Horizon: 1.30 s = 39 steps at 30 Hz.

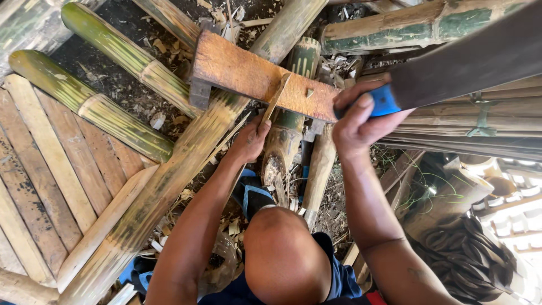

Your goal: The person assembles a bamboo structure by cutting bamboo strips with a machete, fitting them into a frame, and securing them with a hammer and nails. The person repeatedly measures, cuts, and hammers pieces into place.

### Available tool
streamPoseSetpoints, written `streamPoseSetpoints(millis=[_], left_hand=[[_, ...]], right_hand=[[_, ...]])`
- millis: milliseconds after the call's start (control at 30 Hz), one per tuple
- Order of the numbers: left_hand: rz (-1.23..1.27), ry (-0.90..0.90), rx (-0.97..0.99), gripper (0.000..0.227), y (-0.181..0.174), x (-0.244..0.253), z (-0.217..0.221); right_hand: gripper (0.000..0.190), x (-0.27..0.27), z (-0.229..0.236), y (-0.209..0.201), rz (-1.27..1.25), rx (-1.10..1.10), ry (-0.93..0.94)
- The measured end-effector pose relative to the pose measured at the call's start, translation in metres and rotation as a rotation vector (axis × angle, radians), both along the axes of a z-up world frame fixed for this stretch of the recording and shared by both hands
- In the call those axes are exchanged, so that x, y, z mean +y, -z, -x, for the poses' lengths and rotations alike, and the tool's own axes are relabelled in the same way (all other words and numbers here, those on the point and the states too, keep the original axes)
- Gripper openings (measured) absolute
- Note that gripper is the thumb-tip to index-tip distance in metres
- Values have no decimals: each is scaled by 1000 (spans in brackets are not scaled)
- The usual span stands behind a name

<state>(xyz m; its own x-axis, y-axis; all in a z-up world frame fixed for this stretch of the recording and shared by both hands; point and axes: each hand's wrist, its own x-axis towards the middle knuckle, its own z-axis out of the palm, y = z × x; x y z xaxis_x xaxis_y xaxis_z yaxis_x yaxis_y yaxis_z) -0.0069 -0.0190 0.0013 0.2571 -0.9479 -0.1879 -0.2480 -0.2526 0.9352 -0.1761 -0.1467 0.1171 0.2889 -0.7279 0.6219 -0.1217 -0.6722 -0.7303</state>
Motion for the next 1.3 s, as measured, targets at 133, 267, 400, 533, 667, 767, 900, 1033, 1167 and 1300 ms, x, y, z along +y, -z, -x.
streamPoseSetpoints(millis=[133, 267, 400, 533, 667, 767, 900, 1033, 1167, 1300], left_hand=[[-495, 50, 76, 62, -18, -2, 3], [-451, 78, -127, 62, -38, -1, 3], [-331, 68, -170, 61, -36, -11, 0], [-277, 52, -107, 63, -19, -15, 1], [-427, 75, -25, 64, -9, -11, 5], [-324, 69, -156, 59, -24, -23, -4], [-409, 79, -258, 61, -58, -11, 12], [-261, 42, -389, 66, -105, -21, 6], [-230, 55, -270, 68, -99, -13, 7], [-503, 154, -196, 69, -86, 4, 8]], right_hand=[[28, 12, -19, 84, -291, 953, 100], [19, 12, -1, 93, -683, 618, -71], [18, -14, 18, 9, -553, 567, -121], [12, -41, 24, -51, -78, -137, -171], [25, -7, -8, 33, -319, 452, 69], [36, 0, -11, 99, -407, 722, -52], [32, 0, 25, 102, -345, 818, -97], [25, -26, 30, 43, -5, 652, -59], [45, -21, 26, 60, -141, 447, 51], [65, -5, -2, 107, -375, 824, 10]])
